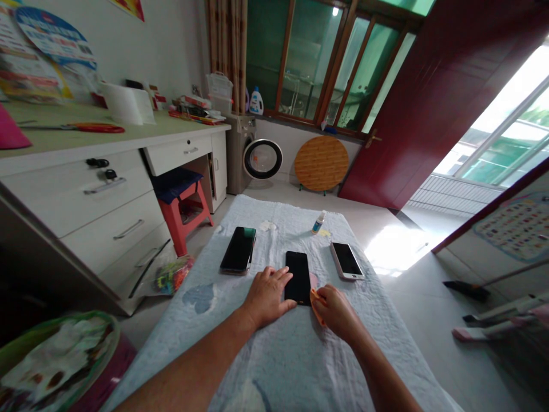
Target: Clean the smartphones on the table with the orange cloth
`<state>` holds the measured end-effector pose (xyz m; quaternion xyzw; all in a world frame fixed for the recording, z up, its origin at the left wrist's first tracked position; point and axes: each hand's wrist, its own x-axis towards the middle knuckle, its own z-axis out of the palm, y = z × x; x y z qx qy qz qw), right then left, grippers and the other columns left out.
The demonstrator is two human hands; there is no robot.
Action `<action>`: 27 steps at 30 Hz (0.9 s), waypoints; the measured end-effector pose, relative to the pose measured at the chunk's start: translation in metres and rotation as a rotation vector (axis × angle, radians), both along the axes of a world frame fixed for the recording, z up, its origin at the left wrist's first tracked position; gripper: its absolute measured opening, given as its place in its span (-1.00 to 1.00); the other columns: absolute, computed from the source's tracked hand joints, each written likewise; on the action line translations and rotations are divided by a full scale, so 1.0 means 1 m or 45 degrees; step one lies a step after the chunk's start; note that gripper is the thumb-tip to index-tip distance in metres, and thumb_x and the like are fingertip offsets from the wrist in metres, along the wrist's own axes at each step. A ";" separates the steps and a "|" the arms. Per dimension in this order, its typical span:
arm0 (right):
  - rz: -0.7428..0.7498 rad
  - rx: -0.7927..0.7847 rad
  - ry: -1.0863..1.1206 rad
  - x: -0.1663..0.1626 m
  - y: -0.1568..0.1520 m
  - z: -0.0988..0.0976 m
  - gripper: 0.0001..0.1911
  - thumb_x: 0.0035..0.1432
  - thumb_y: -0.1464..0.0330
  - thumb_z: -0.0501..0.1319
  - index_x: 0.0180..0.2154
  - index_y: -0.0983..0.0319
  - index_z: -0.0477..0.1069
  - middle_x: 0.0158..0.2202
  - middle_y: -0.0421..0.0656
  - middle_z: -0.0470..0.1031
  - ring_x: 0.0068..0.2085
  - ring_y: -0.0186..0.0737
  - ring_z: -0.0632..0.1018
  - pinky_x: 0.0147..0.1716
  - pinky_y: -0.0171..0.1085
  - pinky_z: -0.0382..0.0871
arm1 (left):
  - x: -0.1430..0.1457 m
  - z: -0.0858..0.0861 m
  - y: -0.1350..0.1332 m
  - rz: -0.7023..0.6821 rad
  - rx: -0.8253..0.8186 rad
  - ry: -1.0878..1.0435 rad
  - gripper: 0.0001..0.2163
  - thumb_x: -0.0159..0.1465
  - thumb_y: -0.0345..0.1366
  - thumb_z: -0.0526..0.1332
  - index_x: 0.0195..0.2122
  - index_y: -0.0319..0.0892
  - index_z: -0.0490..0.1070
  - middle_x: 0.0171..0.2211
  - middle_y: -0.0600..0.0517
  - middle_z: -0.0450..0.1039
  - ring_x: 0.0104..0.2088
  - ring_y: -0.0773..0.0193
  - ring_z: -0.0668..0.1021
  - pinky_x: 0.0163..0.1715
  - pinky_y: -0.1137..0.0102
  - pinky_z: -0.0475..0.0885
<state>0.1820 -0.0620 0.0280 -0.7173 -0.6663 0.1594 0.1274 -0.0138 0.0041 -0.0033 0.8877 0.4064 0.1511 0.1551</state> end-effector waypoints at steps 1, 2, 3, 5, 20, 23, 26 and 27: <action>0.013 -0.009 -0.005 0.001 0.000 0.002 -0.70 0.15 0.39 0.06 -0.58 0.29 0.39 -0.51 -0.14 0.38 -0.47 -0.36 0.36 -0.46 -0.35 0.05 | 0.000 0.000 0.000 0.001 0.000 0.001 -0.40 0.14 0.03 0.25 0.18 -0.09 0.28 0.26 0.01 0.21 0.11 -0.08 0.31 0.08 0.10 0.25; 0.029 -0.014 -0.007 0.002 -0.001 0.003 -0.70 0.15 0.38 0.07 -0.58 0.29 0.39 -0.51 -0.15 0.37 -0.47 -0.36 0.36 -0.47 -0.35 0.04 | 0.000 0.001 0.000 0.003 -0.001 0.002 -0.40 0.14 0.03 0.24 0.18 -0.08 0.28 0.26 0.01 0.21 0.11 -0.08 0.31 0.08 0.10 0.25; 0.045 -0.009 0.000 0.003 0.000 0.005 -0.70 0.15 0.37 0.08 -0.58 0.29 0.39 -0.52 -0.16 0.36 -0.48 -0.36 0.35 -0.47 -0.35 0.04 | 0.000 0.001 0.000 0.005 -0.004 0.004 -0.40 0.14 0.03 0.24 0.18 -0.08 0.28 0.26 0.01 0.21 0.12 -0.08 0.30 0.08 0.09 0.25; 0.065 0.043 0.048 0.004 0.001 0.006 -0.69 0.19 0.32 0.09 -0.54 0.28 0.42 -0.50 -0.17 0.36 -0.46 -0.35 0.37 -0.46 -0.36 0.06 | 0.000 0.001 0.000 0.007 -0.014 0.008 -0.40 0.14 0.03 0.24 0.19 -0.07 0.28 0.27 0.01 0.20 0.12 -0.08 0.30 0.08 0.09 0.25; 0.097 0.197 0.005 0.004 0.063 -0.013 -0.82 0.20 0.45 0.12 -0.32 0.25 0.51 -0.33 -0.17 0.34 -0.32 -0.35 0.42 -0.30 -0.39 0.18 | -0.002 0.013 -0.001 -0.018 -0.081 0.019 -0.40 0.14 0.02 0.24 0.19 -0.08 0.26 0.27 0.00 0.19 0.13 -0.07 0.29 0.10 0.10 0.23; 0.068 0.220 -0.055 0.006 0.084 -0.013 -0.80 0.22 0.43 0.10 -0.33 0.27 0.51 -0.33 -0.14 0.35 -0.30 -0.32 0.41 -0.27 -0.38 0.17 | -0.002 0.015 0.000 -0.018 -0.091 0.016 -0.40 0.13 0.01 0.25 0.18 -0.09 0.28 0.27 0.00 0.20 0.13 -0.08 0.29 0.10 0.10 0.24; 0.050 0.234 -0.135 0.005 0.102 -0.014 -0.78 0.22 0.44 0.10 -0.34 0.30 0.51 -0.33 -0.10 0.37 -0.26 -0.28 0.41 -0.23 -0.37 0.18 | -0.002 0.013 0.001 -0.016 -0.081 0.004 -0.39 0.12 0.01 0.26 0.18 -0.09 0.28 0.26 0.01 0.21 0.12 -0.10 0.29 0.09 0.09 0.24; 0.046 0.231 -0.161 0.003 0.107 -0.014 -0.78 0.22 0.44 0.09 -0.35 0.31 0.51 -0.33 -0.09 0.37 -0.26 -0.27 0.41 -0.23 -0.36 0.18 | -0.002 0.012 0.001 -0.016 -0.076 -0.001 -0.39 0.12 0.01 0.26 0.18 -0.08 0.28 0.26 0.01 0.22 0.12 -0.10 0.28 0.09 0.08 0.24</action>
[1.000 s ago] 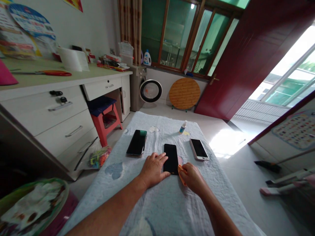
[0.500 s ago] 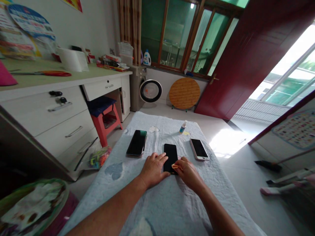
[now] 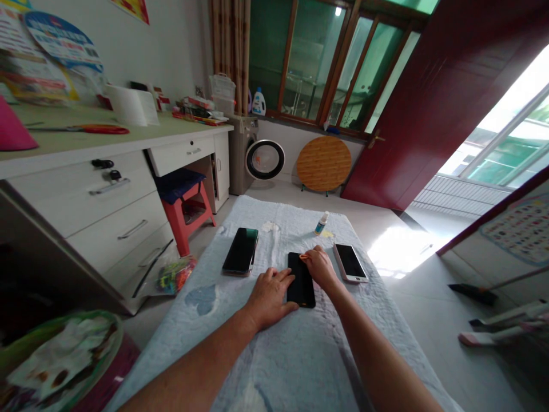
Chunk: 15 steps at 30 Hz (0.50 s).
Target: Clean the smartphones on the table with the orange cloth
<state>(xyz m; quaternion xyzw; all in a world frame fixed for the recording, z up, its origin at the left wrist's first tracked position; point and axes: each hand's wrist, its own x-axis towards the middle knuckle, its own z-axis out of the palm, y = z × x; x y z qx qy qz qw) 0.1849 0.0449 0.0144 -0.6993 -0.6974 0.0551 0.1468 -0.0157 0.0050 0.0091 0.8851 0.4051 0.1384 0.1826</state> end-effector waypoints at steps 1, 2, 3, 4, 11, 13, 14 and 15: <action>-0.006 -0.001 -0.021 -0.002 0.004 0.000 -0.77 0.22 0.45 0.08 -0.36 0.31 0.51 -0.33 -0.08 0.38 -0.26 -0.27 0.41 -0.23 -0.36 0.18 | 0.000 -0.001 0.000 0.000 0.004 -0.005 -0.39 0.12 0.01 0.26 0.18 -0.07 0.28 0.25 0.01 0.22 0.12 -0.10 0.28 0.09 0.08 0.24; -0.007 0.000 -0.037 -0.006 0.008 -0.001 -0.76 0.23 0.45 0.07 -0.36 0.31 0.51 -0.32 -0.07 0.39 -0.26 -0.27 0.41 -0.23 -0.36 0.18 | 0.000 -0.002 0.000 -0.002 0.008 -0.010 -0.39 0.12 0.01 0.26 0.18 -0.07 0.28 0.25 0.02 0.22 0.11 -0.09 0.28 0.09 0.08 0.24; -0.005 0.002 -0.049 -0.009 0.011 -0.001 -0.75 0.23 0.46 0.06 -0.36 0.31 0.51 -0.31 -0.06 0.40 -0.27 -0.27 0.41 -0.23 -0.35 0.18 | 0.000 -0.002 0.000 -0.004 0.010 -0.013 -0.39 0.12 0.01 0.27 0.18 -0.06 0.28 0.25 0.02 0.22 0.10 -0.08 0.29 0.08 0.08 0.24; 0.000 0.006 -0.057 -0.014 0.014 -0.002 -0.74 0.23 0.46 0.05 -0.36 0.31 0.51 -0.30 -0.06 0.40 -0.28 -0.27 0.41 -0.24 -0.35 0.18 | 0.000 -0.002 0.000 -0.007 0.010 -0.014 -0.39 0.12 0.02 0.27 0.18 -0.05 0.28 0.25 0.02 0.22 0.09 -0.08 0.29 0.08 0.09 0.24; 0.159 0.052 -0.074 -0.038 0.022 -0.008 -0.71 0.25 0.48 0.02 -0.35 0.29 0.52 -0.27 -0.05 0.42 -0.23 -0.27 0.41 -0.19 -0.38 0.18 | 0.000 -0.002 0.001 -0.021 0.006 -0.005 -0.39 0.12 0.03 0.26 0.18 -0.05 0.28 0.24 0.01 0.25 0.05 -0.06 0.31 0.05 0.09 0.25; 0.201 0.053 -0.060 -0.036 0.023 -0.007 -0.71 0.26 0.47 0.03 -0.34 0.29 0.52 -0.28 -0.07 0.42 -0.22 -0.28 0.41 -0.18 -0.39 0.18 | 0.000 -0.002 0.000 -0.011 0.007 -0.001 -0.40 0.13 0.03 0.25 0.18 -0.05 0.28 0.24 0.01 0.24 0.06 -0.06 0.31 0.06 0.08 0.25; 0.214 0.047 -0.053 -0.033 0.023 -0.006 -0.72 0.27 0.45 0.04 -0.34 0.28 0.53 -0.29 -0.08 0.42 -0.22 -0.29 0.41 -0.18 -0.39 0.18 | 0.000 -0.002 0.000 -0.004 0.010 0.000 -0.40 0.13 0.03 0.25 0.18 -0.05 0.27 0.24 0.01 0.24 0.07 -0.06 0.31 0.06 0.08 0.24; 0.214 0.037 -0.050 -0.029 0.023 -0.005 -0.72 0.27 0.43 0.05 -0.34 0.28 0.53 -0.29 -0.09 0.41 -0.22 -0.29 0.42 -0.18 -0.40 0.18 | 0.000 -0.002 -0.001 0.001 0.016 0.000 -0.40 0.13 0.03 0.25 0.18 -0.06 0.27 0.24 0.00 0.24 0.07 -0.07 0.31 0.06 0.08 0.24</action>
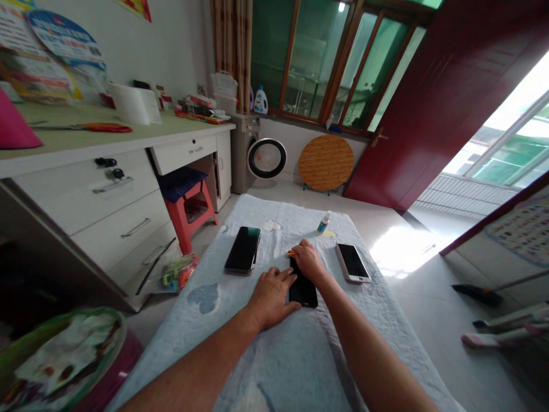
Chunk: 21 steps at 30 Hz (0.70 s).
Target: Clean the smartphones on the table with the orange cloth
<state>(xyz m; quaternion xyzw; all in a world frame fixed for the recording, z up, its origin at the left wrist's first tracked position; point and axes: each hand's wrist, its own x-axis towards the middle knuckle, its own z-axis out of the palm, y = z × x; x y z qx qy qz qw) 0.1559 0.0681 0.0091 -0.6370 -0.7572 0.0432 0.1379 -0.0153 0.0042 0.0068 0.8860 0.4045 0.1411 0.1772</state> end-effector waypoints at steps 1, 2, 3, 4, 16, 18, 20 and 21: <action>-0.012 -0.013 -0.003 0.005 0.000 0.001 -0.72 0.28 0.41 0.06 -0.33 0.29 0.53 -0.30 -0.09 0.41 -0.23 -0.30 0.42 -0.19 -0.40 0.18 | 0.000 0.000 -0.001 0.005 0.007 -0.002 -0.40 0.13 0.02 0.25 0.18 -0.06 0.27 0.24 0.00 0.23 0.07 -0.07 0.31 0.07 0.08 0.24; -0.038 -0.025 -0.011 0.011 0.000 0.001 -0.72 0.28 0.39 0.07 -0.32 0.29 0.54 -0.31 -0.09 0.41 -0.24 -0.29 0.42 -0.20 -0.39 0.18 | 0.000 0.000 -0.001 0.008 0.012 -0.003 -0.40 0.13 0.02 0.25 0.18 -0.06 0.27 0.25 0.00 0.22 0.07 -0.07 0.31 0.07 0.08 0.24; -0.069 -0.036 -0.020 0.017 0.001 0.001 -0.72 0.28 0.38 0.07 -0.32 0.30 0.54 -0.32 -0.09 0.41 -0.24 -0.29 0.42 -0.21 -0.38 0.17 | 0.001 0.000 -0.001 0.011 0.014 -0.005 -0.40 0.13 0.03 0.24 0.18 -0.05 0.28 0.25 0.00 0.22 0.07 -0.07 0.31 0.07 0.08 0.24; -0.099 -0.045 -0.027 0.023 0.001 0.000 -0.72 0.28 0.37 0.07 -0.32 0.30 0.55 -0.33 -0.09 0.40 -0.25 -0.29 0.42 -0.22 -0.38 0.17 | 0.001 0.000 -0.002 0.013 0.012 -0.006 -0.40 0.13 0.03 0.24 0.18 -0.05 0.28 0.25 0.00 0.21 0.08 -0.07 0.31 0.07 0.08 0.24; -0.156 0.001 -0.030 0.014 -0.001 -0.002 -0.72 0.23 0.50 0.02 -0.29 0.29 0.53 -0.26 -0.06 0.40 -0.24 -0.26 0.41 -0.20 -0.36 0.18 | 0.000 0.001 0.000 0.002 -0.020 0.006 -0.41 0.13 0.01 0.24 0.18 -0.03 0.26 0.26 0.01 0.21 0.10 -0.09 0.30 0.09 0.06 0.22; -0.096 0.007 -0.005 0.007 0.001 -0.001 -0.72 0.22 0.50 0.03 -0.28 0.28 0.53 -0.24 -0.06 0.41 -0.22 -0.26 0.41 -0.16 -0.36 0.18 | 0.000 0.000 0.000 0.007 -0.023 -0.003 -0.40 0.12 0.01 0.26 0.18 -0.03 0.26 0.25 0.01 0.21 0.10 -0.09 0.29 0.10 0.06 0.21; -0.053 0.001 0.019 0.003 0.001 0.000 -0.72 0.22 0.51 0.04 -0.28 0.28 0.54 -0.24 -0.07 0.41 -0.20 -0.26 0.42 -0.14 -0.37 0.18 | 0.000 -0.002 0.001 0.011 -0.031 -0.021 -0.39 0.12 0.02 0.27 0.18 -0.05 0.24 0.24 0.00 0.22 0.10 -0.08 0.29 0.10 0.07 0.22; -0.029 -0.007 0.032 0.003 0.000 0.001 -0.72 0.22 0.51 0.04 -0.28 0.28 0.54 -0.25 -0.07 0.41 -0.20 -0.27 0.42 -0.14 -0.37 0.18 | 0.000 -0.004 0.001 0.015 -0.036 -0.032 -0.37 0.12 0.02 0.27 0.18 -0.07 0.22 0.24 -0.02 0.23 0.11 -0.08 0.29 0.11 0.08 0.21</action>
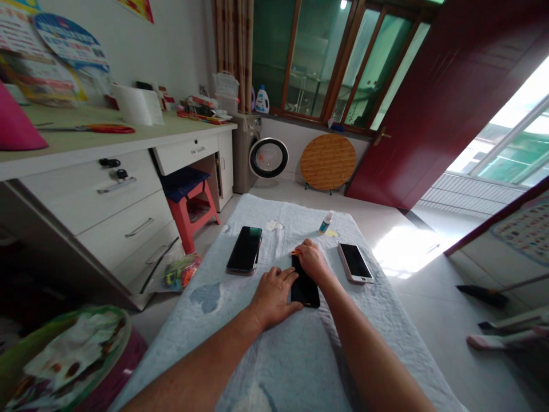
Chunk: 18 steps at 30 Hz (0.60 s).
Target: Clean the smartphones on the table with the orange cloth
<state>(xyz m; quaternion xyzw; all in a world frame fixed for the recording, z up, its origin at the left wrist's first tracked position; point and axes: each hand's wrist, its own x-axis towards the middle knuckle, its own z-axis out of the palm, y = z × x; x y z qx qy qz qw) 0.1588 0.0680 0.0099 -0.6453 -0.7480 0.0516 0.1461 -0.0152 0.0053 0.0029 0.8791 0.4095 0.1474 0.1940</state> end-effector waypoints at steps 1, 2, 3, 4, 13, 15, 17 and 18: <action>0.029 -0.009 0.014 0.000 -0.002 0.001 -0.72 0.22 0.50 0.05 -0.28 0.28 0.55 -0.25 -0.08 0.41 -0.20 -0.28 0.42 -0.14 -0.37 0.18 | 0.000 -0.002 0.000 0.010 -0.008 -0.010 -0.34 0.11 0.02 0.27 0.20 -0.09 0.19 0.23 -0.06 0.22 0.12 -0.08 0.29 0.12 0.08 0.20; 0.062 -0.019 0.031 0.001 -0.004 0.002 -0.72 0.22 0.50 0.05 -0.28 0.28 0.55 -0.26 -0.09 0.41 -0.20 -0.28 0.42 -0.15 -0.38 0.19 | 0.001 -0.004 0.001 0.026 -0.015 -0.024 -0.30 0.10 0.03 0.27 0.22 -0.12 0.13 0.24 -0.09 0.20 0.15 -0.08 0.28 0.13 0.07 0.19; 0.099 -0.026 0.049 0.001 -0.007 0.003 -0.72 0.21 0.50 0.06 -0.28 0.27 0.55 -0.26 -0.10 0.41 -0.21 -0.29 0.42 -0.16 -0.39 0.19 | 0.001 -0.006 0.001 0.043 -0.019 -0.042 -0.24 0.10 0.03 0.28 0.25 -0.14 0.06 0.26 -0.13 0.15 0.18 -0.08 0.25 0.15 0.07 0.17; 0.135 -0.035 0.067 0.001 -0.011 0.004 -0.73 0.22 0.50 0.06 -0.27 0.26 0.55 -0.26 -0.11 0.41 -0.21 -0.31 0.42 -0.17 -0.39 0.20 | 0.002 -0.007 0.001 0.060 -0.020 -0.064 -0.19 0.08 0.03 0.29 0.28 -0.16 -0.01 0.27 -0.17 0.11 0.21 -0.09 0.22 0.17 0.06 0.15; 0.390 -0.295 0.095 -0.010 -0.065 0.023 -0.69 0.14 0.54 0.11 -0.26 0.15 0.59 -0.30 -0.19 0.33 -0.30 -0.37 0.39 -0.28 -0.42 0.22 | 0.003 -0.012 -0.001 0.151 -0.037 -0.180 -0.01 -0.02 -0.13 0.38 0.31 -0.15 -0.25 0.29 -0.22 0.01 0.28 -0.06 0.15 0.20 0.09 0.14; 0.446 -0.361 0.096 -0.011 -0.072 0.030 -0.71 0.12 0.53 0.14 -0.27 0.14 0.59 -0.30 -0.19 0.33 -0.31 -0.37 0.39 -0.30 -0.42 0.22 | 0.004 -0.014 0.000 0.153 -0.011 -0.181 -0.01 -0.02 -0.13 0.38 0.31 -0.16 -0.24 0.28 -0.23 0.03 0.26 -0.08 0.18 0.19 0.08 0.15; 0.507 -0.397 0.108 -0.010 -0.073 0.034 -0.72 0.12 0.53 0.15 -0.28 0.15 0.60 -0.31 -0.19 0.34 -0.31 -0.38 0.39 -0.29 -0.43 0.22 | 0.004 -0.016 0.000 0.156 0.003 -0.172 -0.02 -0.02 -0.13 0.37 0.31 -0.16 -0.24 0.28 -0.23 0.03 0.25 -0.10 0.19 0.18 0.07 0.16; 0.528 -0.395 0.112 -0.009 -0.071 0.035 -0.73 0.13 0.53 0.14 -0.28 0.17 0.59 -0.32 -0.19 0.35 -0.31 -0.37 0.39 -0.28 -0.43 0.22 | 0.004 -0.016 0.000 0.154 0.005 -0.166 -0.02 -0.01 -0.13 0.36 0.31 -0.16 -0.24 0.28 -0.22 0.03 0.25 -0.10 0.19 0.18 0.06 0.16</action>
